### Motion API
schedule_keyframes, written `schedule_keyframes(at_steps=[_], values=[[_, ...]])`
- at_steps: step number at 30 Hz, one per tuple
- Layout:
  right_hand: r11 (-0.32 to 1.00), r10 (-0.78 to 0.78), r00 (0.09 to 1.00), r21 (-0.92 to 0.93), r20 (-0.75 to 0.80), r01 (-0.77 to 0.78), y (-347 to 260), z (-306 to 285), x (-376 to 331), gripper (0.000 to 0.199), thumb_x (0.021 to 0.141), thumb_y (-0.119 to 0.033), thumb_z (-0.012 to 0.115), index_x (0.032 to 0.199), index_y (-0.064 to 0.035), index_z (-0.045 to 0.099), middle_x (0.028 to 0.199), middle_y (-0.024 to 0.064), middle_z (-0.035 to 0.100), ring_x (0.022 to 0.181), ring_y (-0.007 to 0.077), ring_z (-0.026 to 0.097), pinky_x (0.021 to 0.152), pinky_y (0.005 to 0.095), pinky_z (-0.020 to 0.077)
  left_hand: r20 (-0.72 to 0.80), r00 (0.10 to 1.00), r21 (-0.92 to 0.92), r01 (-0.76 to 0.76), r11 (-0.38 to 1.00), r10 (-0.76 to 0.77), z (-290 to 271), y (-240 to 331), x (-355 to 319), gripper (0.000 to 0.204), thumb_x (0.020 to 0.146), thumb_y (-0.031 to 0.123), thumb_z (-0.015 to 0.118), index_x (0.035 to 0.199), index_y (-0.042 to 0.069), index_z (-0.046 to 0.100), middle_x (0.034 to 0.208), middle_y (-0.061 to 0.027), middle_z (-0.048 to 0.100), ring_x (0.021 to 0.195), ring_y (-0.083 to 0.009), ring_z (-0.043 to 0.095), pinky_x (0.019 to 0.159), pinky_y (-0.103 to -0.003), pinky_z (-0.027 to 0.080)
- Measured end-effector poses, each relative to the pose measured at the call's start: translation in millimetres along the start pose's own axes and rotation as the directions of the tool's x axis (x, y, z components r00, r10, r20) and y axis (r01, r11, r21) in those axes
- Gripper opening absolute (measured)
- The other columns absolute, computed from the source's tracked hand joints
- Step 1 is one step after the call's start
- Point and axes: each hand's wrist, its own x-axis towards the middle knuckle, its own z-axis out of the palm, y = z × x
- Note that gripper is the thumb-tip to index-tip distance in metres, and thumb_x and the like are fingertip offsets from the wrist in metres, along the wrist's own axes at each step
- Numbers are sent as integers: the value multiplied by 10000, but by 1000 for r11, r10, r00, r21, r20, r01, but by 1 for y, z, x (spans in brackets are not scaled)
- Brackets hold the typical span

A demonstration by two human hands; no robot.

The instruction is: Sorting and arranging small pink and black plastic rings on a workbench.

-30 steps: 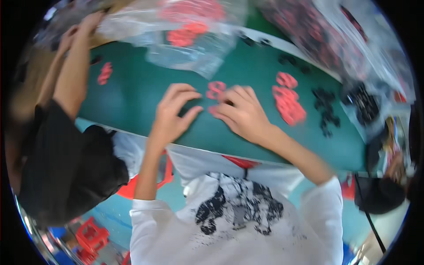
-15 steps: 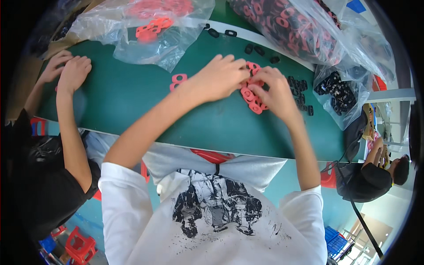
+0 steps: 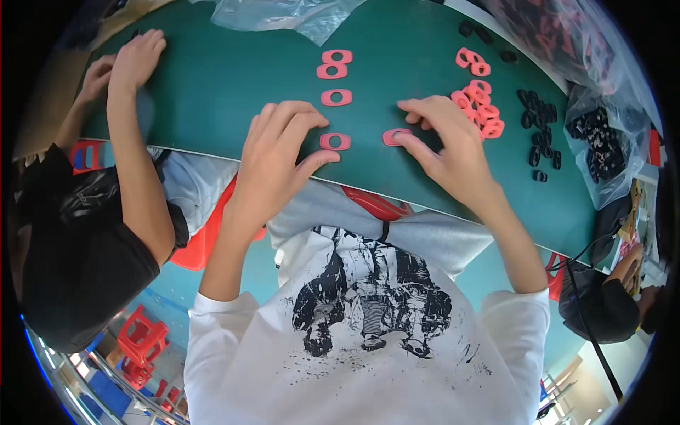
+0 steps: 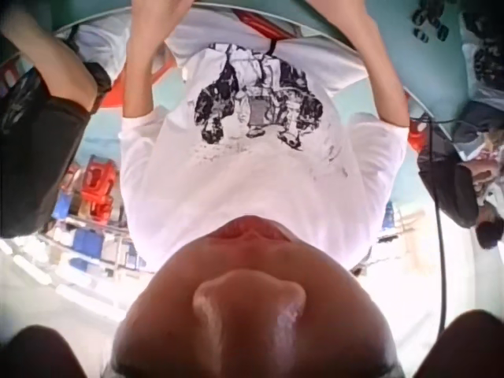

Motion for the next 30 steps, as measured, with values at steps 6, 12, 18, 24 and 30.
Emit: schedule_keyframes(at_steps=[6,12,18,24,30], values=[[991,-48,996,-120,78,57,2,-1,-6,339,715,-43,804,1032,-41,684,976,82,611,894,260,584,785,353,475,79,997,-34,-6,999,9,0,-12,4,332,713,167,810,968,58,627,982,-60,593,887,-280,547,769,-388,415],[990,-102,990,-92,93,110,-7,14,6,289,699,-56,811,960,-51,688,922,79,597,850,256,574,724,346,454,-105,994,-71,32,997,-39,11,-18,15,307,734,165,801,961,66,621,942,-58,591,849,-276,547,749,-388,415],[981,-165,985,-98,54,169,-15,29,11,289,683,-100,835,924,-45,685,867,75,605,748,259,583,671,359,463,-58,998,-48,25,999,-28,15,-20,23,282,737,144,797,932,58,612,956,-65,598,871,-292,557,759,-390,435],[975,-157,980,-179,-121,134,-18,14,1,265,685,-78,837,887,-45,669,872,104,636,756,271,614,659,356,496,-56,992,-190,102,977,-114,3,-19,19,179,775,74,741,861,54,585,862,-98,569,847,-317,567,766,-391,432],[927,-10,938,-355,-345,-121,12,-36,-13,257,717,20,781,943,-34,671,944,114,648,781,256,633,664,329,515,15,971,-28,-240,970,241,42,39,52,142,772,105,657,902,74,611,886,-83,546,867,-269,557,744,-384,445]])
